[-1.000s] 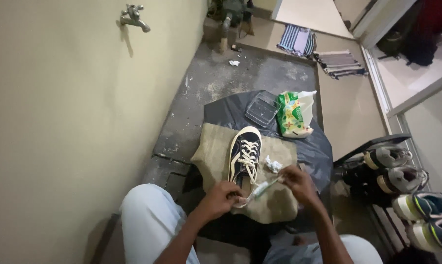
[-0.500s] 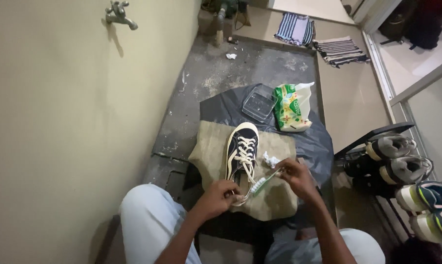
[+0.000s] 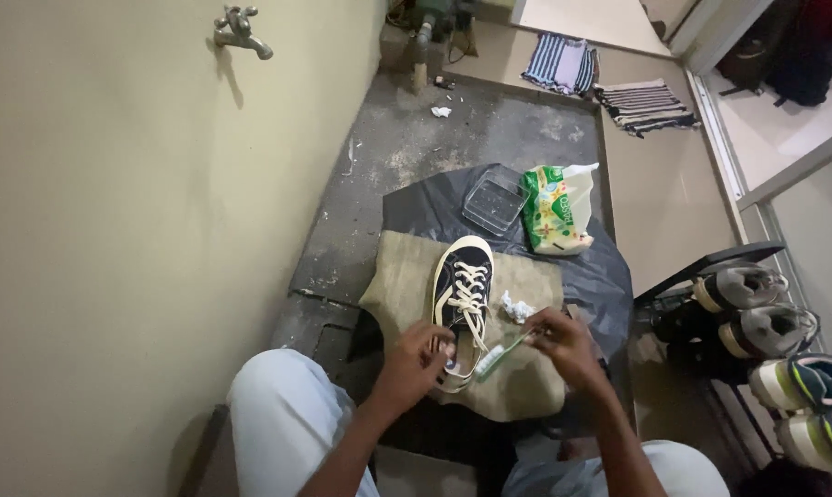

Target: The person scrubs a black and white sneaker with a green toothbrush, focusing on the white rubber sole and the upper fabric. The person rotates the shoe to clean different areas, including the toe cap and sides, while seated on the floor.

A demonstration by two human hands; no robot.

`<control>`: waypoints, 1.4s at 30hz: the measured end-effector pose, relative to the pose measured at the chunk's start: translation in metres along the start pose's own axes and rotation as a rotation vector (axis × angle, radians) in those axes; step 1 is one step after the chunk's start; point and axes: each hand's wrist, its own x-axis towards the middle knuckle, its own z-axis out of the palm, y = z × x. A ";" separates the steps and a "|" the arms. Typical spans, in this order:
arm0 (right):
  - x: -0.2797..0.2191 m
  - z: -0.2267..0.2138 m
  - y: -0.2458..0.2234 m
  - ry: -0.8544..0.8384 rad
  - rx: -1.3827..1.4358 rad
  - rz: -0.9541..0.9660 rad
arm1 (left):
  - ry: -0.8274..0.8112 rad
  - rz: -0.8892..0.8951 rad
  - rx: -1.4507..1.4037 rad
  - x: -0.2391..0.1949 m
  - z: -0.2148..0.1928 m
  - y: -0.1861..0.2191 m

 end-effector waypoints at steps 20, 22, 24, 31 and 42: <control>-0.008 0.036 0.025 -0.211 0.112 -0.210 | -0.012 -0.081 0.168 0.006 -0.001 0.007; -0.002 0.019 0.032 -0.190 0.126 -0.220 | -0.026 -0.087 0.150 0.004 -0.002 0.011; 0.007 -0.002 0.029 -0.032 0.041 -0.266 | -0.023 -0.084 0.146 0.005 -0.004 0.014; -0.006 0.032 0.039 -0.151 0.077 -0.291 | -0.010 -0.055 0.176 0.006 -0.001 0.006; -0.001 0.009 0.019 -0.024 -0.108 -0.345 | 0.005 -0.092 0.150 0.005 -0.002 0.010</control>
